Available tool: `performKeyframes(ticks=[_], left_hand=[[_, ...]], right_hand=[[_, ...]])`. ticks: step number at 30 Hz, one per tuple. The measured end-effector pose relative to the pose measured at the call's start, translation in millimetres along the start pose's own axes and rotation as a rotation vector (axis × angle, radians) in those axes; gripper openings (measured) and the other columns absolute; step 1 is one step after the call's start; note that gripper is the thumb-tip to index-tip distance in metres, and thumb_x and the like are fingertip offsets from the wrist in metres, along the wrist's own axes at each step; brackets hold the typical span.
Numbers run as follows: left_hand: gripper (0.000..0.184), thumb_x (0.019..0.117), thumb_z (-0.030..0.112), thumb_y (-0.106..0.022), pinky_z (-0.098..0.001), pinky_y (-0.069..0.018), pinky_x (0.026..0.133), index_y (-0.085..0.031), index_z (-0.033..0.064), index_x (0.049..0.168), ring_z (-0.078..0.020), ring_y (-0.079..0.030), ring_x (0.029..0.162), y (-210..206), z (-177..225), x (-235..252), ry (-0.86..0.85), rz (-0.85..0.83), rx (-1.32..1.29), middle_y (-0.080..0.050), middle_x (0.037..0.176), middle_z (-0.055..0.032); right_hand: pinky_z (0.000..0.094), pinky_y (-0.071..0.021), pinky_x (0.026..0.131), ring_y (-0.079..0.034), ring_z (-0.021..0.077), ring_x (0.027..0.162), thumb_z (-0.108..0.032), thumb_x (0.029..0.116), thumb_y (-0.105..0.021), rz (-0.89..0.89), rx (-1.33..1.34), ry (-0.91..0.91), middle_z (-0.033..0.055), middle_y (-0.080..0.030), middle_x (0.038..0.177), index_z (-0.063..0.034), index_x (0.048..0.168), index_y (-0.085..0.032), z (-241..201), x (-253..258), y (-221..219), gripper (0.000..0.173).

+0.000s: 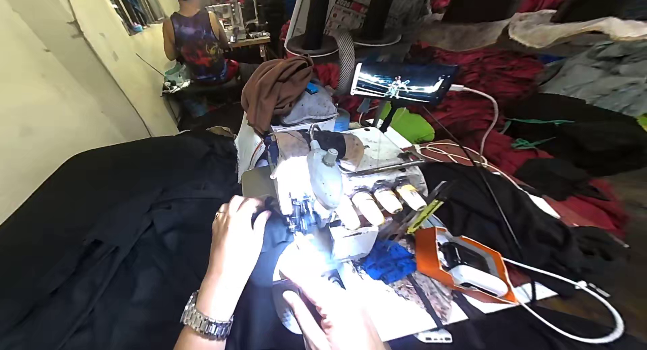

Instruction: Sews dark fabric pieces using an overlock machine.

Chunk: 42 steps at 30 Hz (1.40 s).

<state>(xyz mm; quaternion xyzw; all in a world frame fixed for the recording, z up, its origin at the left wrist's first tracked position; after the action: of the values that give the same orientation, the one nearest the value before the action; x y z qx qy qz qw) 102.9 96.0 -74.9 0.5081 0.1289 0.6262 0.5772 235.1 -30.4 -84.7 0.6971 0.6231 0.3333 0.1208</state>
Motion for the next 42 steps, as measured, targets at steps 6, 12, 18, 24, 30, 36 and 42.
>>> performKeyframes(ticks=[6, 12, 18, 24, 30, 36, 42], left_hand=[[0.018, 0.0946, 0.022, -0.059, -0.0356, -0.0540, 0.075, -0.073, 0.0108, 0.092, -0.0156, -0.064, 0.081, 45, 3, -42, 0.019, 0.232, 0.009, -0.068, 0.087, -0.0017], [0.010, 0.0916, 0.006, -0.069, -0.0213, -0.0547, 0.075, -0.072, -0.0036, 0.091, -0.0127, -0.065, 0.082, 56, 63, -91, 0.007, 0.003, -0.317, -0.067, 0.091, -0.0140], [0.013, 0.0955, 0.007, -0.064, -0.0279, -0.0568, 0.083, -0.073, -0.0016, 0.093, -0.0152, -0.069, 0.086, 7, 83, -95, 0.052, -0.134, -0.469, -0.072, 0.091, -0.0125], [0.014, 0.0933, 0.009, -0.064, -0.0209, -0.0522, 0.096, -0.073, 0.0009, 0.101, -0.0098, -0.066, 0.106, 31, 50, -62, -0.023, 0.107, -0.319, -0.071, 0.106, -0.0099], [0.049, 0.1032, 0.031, -0.047, -0.0563, -0.0264, 0.122, -0.056, 0.0101, 0.147, -0.0250, -0.040, 0.149, -8, 28, -53, -0.053, -0.351, 0.040, -0.049, 0.156, -0.0068], [0.056, 0.1021, 0.024, -0.054, -0.0506, -0.0212, 0.125, -0.045, 0.0027, 0.153, -0.0269, -0.032, 0.153, -45, 17, 22, 0.083, -0.395, 0.185, -0.041, 0.161, -0.0158], [0.057, 0.0995, 0.014, -0.058, -0.0597, -0.0268, 0.120, -0.043, -0.0021, 0.152, -0.0355, -0.037, 0.149, -55, 13, 53, 0.025, -0.391, 0.269, -0.042, 0.158, -0.0204]], right_hand=[[0.0259, -0.0582, 0.080, -0.070, 0.0099, 0.089, -0.011, 0.0978, -0.063, 0.037, 0.150, -0.003, 0.0085, -0.074, 0.100, -0.0043, 0.105, -0.076, 8, 5, 15, 0.016], [0.0266, -0.0528, 0.100, -0.066, 0.0166, 0.119, 0.006, 0.0917, -0.056, -0.029, 0.299, 0.214, 0.0218, -0.066, 0.131, 0.0037, 0.091, -0.066, -2, 8, 12, 0.011], [0.0358, -0.0578, 0.068, -0.069, 0.0204, 0.079, 0.006, 0.0842, -0.057, 0.060, -0.099, 0.139, 0.0094, -0.069, 0.085, -0.0035, 0.085, -0.069, 26, 5, 35, 0.015], [0.0352, -0.0598, 0.081, -0.073, 0.0252, 0.094, 0.009, 0.0850, -0.055, 0.113, -0.124, 0.205, 0.0178, -0.073, 0.105, 0.0004, 0.087, -0.068, 24, -5, 44, 0.016], [0.0445, -0.0594, 0.086, -0.073, 0.0326, 0.097, 0.010, 0.0872, -0.053, 0.025, -0.085, 0.062, 0.0209, -0.073, 0.104, 0.0052, 0.097, -0.071, 90, -24, 13, 0.021], [0.0378, -0.0595, 0.086, -0.074, 0.0273, 0.093, 0.007, 0.0881, -0.052, 0.141, -0.152, 0.109, 0.0173, -0.074, 0.099, 0.0031, 0.097, -0.070, 96, -31, 12, 0.020], [0.0260, -0.0488, 0.092, -0.060, 0.0205, 0.098, -0.021, 0.0999, -0.063, 0.325, -0.154, 0.229, 0.0137, -0.062, 0.101, -0.0139, 0.117, -0.068, 66, -38, 20, 0.019]])
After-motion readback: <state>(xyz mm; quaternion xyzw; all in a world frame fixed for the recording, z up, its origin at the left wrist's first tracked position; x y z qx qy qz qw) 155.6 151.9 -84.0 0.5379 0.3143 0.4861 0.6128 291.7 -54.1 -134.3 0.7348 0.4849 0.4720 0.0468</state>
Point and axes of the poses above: each hand's wrist, its own x-axis towards the middle knuckle, its own y-axis out of the back of the hand, z = x × y, the point moved 9 cm from there along x, towards the middle knuckle
